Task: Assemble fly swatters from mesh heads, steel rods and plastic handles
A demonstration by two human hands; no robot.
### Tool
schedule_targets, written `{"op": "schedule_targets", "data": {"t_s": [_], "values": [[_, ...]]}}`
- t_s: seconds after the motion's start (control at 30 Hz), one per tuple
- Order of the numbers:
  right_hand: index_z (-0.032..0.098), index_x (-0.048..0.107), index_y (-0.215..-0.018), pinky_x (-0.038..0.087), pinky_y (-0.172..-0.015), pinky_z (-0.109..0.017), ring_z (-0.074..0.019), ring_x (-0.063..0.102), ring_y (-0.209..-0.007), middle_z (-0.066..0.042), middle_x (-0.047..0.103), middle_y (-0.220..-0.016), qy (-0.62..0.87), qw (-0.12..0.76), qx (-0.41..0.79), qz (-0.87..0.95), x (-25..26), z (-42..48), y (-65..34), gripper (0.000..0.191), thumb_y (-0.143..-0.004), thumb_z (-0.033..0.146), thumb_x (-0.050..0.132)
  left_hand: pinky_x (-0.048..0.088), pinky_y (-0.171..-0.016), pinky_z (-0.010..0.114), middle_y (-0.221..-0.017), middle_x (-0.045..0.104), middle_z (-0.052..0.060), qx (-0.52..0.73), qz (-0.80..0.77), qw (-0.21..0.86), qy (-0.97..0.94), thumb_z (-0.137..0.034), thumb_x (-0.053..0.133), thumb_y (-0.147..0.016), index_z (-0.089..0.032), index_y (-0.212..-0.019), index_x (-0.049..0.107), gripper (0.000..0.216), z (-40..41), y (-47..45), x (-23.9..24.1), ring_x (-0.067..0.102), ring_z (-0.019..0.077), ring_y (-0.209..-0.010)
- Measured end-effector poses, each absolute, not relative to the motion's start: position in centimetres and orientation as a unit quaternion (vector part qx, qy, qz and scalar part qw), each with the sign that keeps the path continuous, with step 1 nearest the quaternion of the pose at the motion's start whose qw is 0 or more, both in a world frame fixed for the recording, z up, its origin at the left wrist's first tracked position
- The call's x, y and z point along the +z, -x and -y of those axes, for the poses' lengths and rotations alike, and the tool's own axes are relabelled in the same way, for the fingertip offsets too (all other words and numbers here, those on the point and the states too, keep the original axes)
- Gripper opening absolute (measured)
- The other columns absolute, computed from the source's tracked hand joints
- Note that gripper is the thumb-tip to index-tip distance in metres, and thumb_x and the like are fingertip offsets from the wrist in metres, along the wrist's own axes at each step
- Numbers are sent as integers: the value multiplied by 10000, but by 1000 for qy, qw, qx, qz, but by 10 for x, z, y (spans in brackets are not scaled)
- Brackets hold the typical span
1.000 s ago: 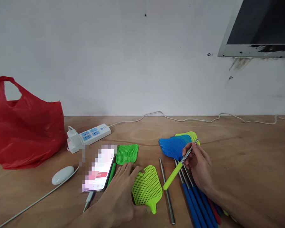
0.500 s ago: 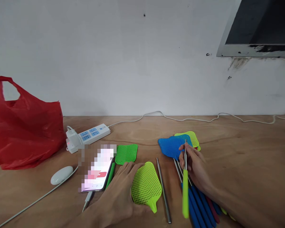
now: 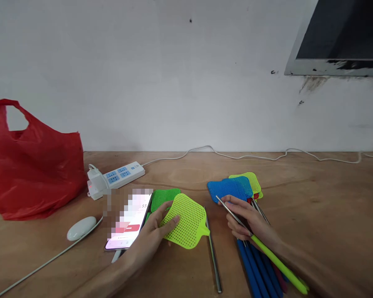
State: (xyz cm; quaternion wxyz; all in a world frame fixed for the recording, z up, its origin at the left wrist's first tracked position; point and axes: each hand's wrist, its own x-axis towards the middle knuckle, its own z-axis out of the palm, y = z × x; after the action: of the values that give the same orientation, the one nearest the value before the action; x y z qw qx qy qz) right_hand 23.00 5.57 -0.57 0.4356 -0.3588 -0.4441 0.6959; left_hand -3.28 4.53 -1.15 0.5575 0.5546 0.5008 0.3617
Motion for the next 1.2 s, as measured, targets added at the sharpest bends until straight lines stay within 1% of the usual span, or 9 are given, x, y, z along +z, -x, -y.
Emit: {"op": "schedule_targets", "data": {"t_s": [0.2, 0.37, 0.47, 0.6, 0.73, 0.8, 0.93, 1.03, 1.2], "values": [[210, 544, -877, 176, -330, -173, -59, 274, -270, 124, 439, -347, 356, 315, 685, 552, -7, -52, -231, 373, -819, 553, 681, 403, -533, 240, -1018, 688, 48, 432, -481, 591, -483, -521, 708, -836, -211, -1432, 454, 718, -46, 29, -7, 601, 171, -749], [207, 548, -849, 172, -340, -170, -61, 315, -278, 114, 469, -365, 359, 292, 672, 578, -5, -48, -231, 366, -828, 550, 673, 410, -552, 240, -980, 695, 43, 444, -481, 592, -470, -512, 710, -839, -216, -1420, 474, 694, -45, 29, -6, 612, 175, -764], [207, 559, -855, 167, -335, -170, -63, 325, -274, 113, 483, -370, 357, 293, 670, 581, -7, -48, -231, 358, -826, 543, 679, 431, -563, 243, -1009, 700, 48, 436, -479, 586, -486, -522, 680, -868, -222, -1420, 462, 665, -45, 30, -8, 633, 186, -796], [200, 599, -860, 179, -341, -174, -65, 341, -280, 111, 502, -375, 373, 302, 650, 589, -10, -48, -231, 319, -807, 490, 721, 476, -585, 271, -1134, 683, 78, 439, -493, 541, -521, -554, 660, -867, -215, -1386, 464, 650, -44, 30, -4, 663, 223, -851], [192, 638, -831, 217, -364, -185, -68, 358, -290, 104, 521, -381, 385, 310, 625, 604, -9, -46, -230, 277, -790, 444, 746, 548, -766, 339, -1251, 657, 84, 443, -479, 522, -549, -529, 657, -868, -225, -1329, 492, 576, -42, 29, 5, 663, 270, -1021], [193, 646, -815, 223, -372, -186, -68, 374, -299, 100, 531, -389, 386, 305, 623, 608, -7, -45, -230, 257, -789, 427, 750, 547, -851, 359, -1278, 646, 77, 448, -474, 509, -562, -518, 656, -873, -231, -1308, 509, 541, -42, 29, 8, 641, 280, -1094], [191, 649, -795, 240, -374, -186, -69, 401, -308, 93, 543, -397, 386, 285, 627, 614, -6, -45, -231, 255, -780, 421, 759, 522, -931, 373, -1310, 622, 89, 447, -475, 455, -605, -515, 624, -896, -221, -1272, 539, 485, -40, 30, 7, 577, 302, -1210], [183, 648, -778, 255, -368, -189, -69, 405, -306, 85, 550, -397, 382, 281, 623, 622, -8, -45, -230, 280, -764, 432, 774, 502, -965, 384, -1301, 620, 108, 442, -486, 428, -621, -524, 616, -891, -206, -1250, 546, 485, -40, 30, 6, 569, 307, -1211], [183, 653, -775, 255, -353, -190, -69, 406, -305, 82, 544, -397, 385, 295, 611, 625, -13, -43, -229, 295, -755, 447, 783, 508, -970, 381, -1341, 601, 91, 428, -477, 442, -628, -540, 616, -883, -230, -1284, 556, 510, -41, 33, 4, 558, 308, -1227]]}}
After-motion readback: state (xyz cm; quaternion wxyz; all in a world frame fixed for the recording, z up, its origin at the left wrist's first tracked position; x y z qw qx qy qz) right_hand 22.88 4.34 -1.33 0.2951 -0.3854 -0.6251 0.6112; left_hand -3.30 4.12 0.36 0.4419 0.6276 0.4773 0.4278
